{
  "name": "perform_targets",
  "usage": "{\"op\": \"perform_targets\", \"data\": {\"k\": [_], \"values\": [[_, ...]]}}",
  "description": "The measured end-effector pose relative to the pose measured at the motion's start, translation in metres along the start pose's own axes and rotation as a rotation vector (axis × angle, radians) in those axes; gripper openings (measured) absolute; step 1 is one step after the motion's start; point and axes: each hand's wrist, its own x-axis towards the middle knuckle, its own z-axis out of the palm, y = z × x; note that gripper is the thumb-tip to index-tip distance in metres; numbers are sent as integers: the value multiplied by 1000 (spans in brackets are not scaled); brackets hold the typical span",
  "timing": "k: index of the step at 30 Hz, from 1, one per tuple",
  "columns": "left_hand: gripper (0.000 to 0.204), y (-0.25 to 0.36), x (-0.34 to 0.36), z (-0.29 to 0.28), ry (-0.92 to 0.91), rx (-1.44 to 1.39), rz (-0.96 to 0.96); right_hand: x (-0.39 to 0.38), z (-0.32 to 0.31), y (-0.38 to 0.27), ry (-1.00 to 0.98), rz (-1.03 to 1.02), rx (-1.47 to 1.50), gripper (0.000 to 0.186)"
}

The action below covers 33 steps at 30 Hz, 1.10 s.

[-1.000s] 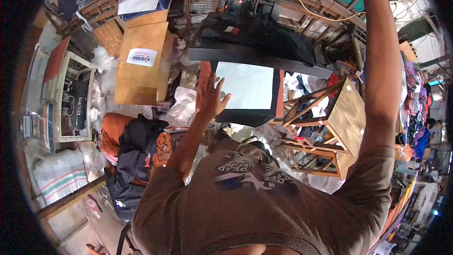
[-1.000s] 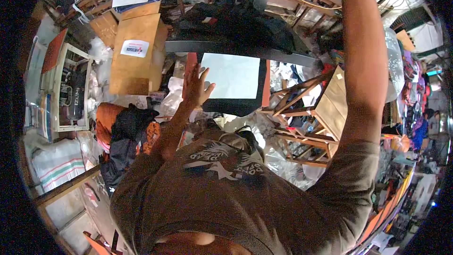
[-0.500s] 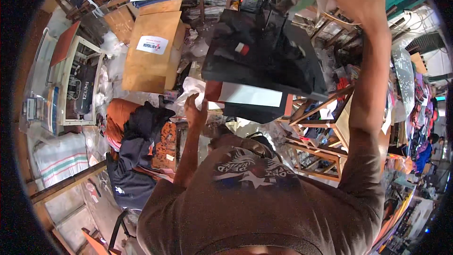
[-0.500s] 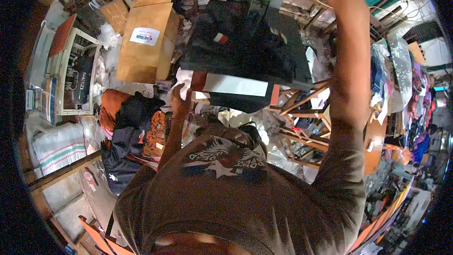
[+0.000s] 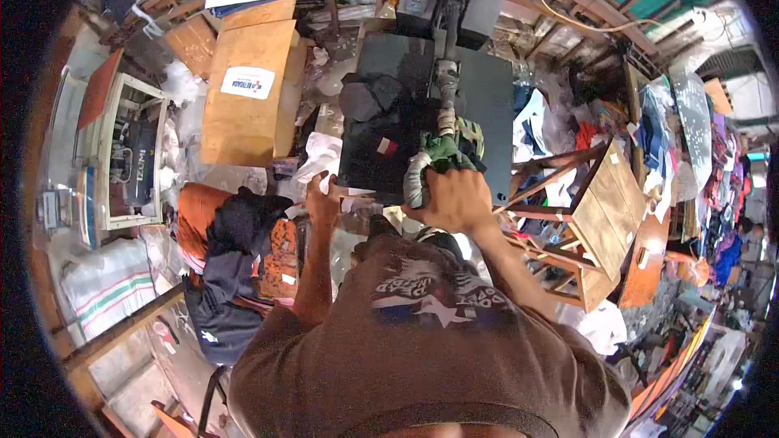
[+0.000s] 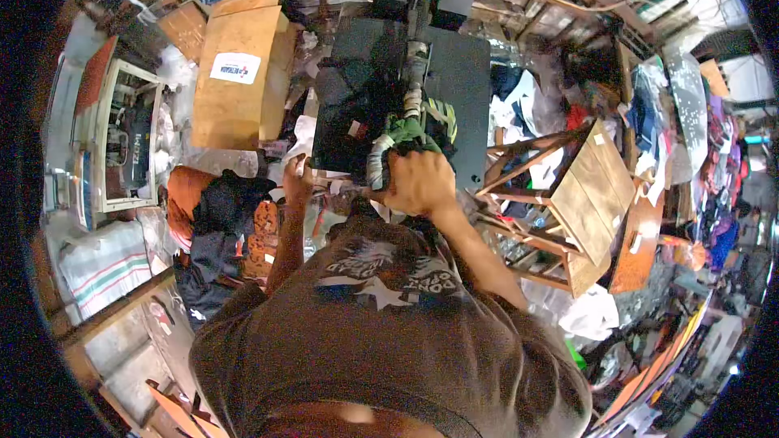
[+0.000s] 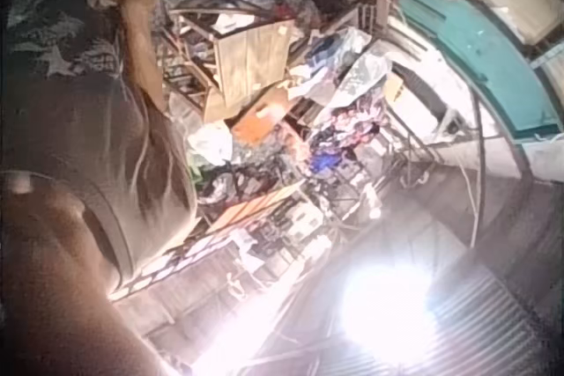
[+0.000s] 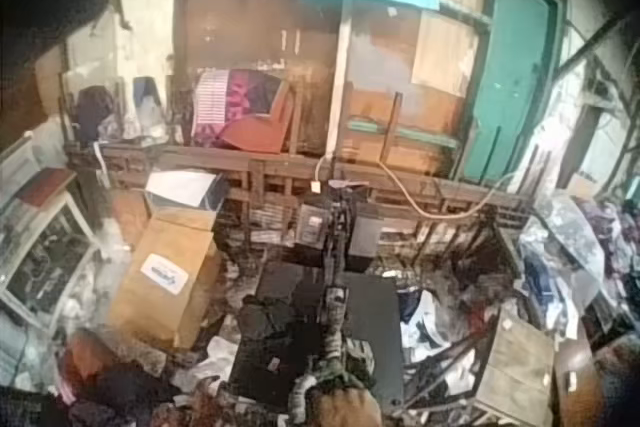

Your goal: Using a heat press machine to apply designs to t-shirts.

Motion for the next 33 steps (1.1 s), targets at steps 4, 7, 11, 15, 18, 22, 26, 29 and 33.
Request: {"op": "perform_targets", "data": {"k": [4,7,11,15,18,22,26,29,33], "values": [[35,-14,-10,6,-40,-63,-88,2,48,5,138,12,-3,65],[38,-21,-20,6,28,-125,-93,5,65,4,117,46,1,59],[35,-37,-43,-1,-13,-96,-171,6,63,5,97,41,-21,51],[31,-75,-59,9,-447,411,-215,5,53,4,46,45,47,56],[31,-104,-80,25,-663,579,79,5,48,0,-6,70,35,57],[30,-122,-127,39,-673,35,-521,4,46,-5,56,69,12,57],[30,-133,-165,30,-659,-265,-823,3,43,-7,48,84,52,56],[29,-142,-180,16,-648,-350,-917,2,40,-8,22,98,75,56],[29,-151,-185,3,-629,-390,-964,1,41,-7,56,95,84,55]]}}
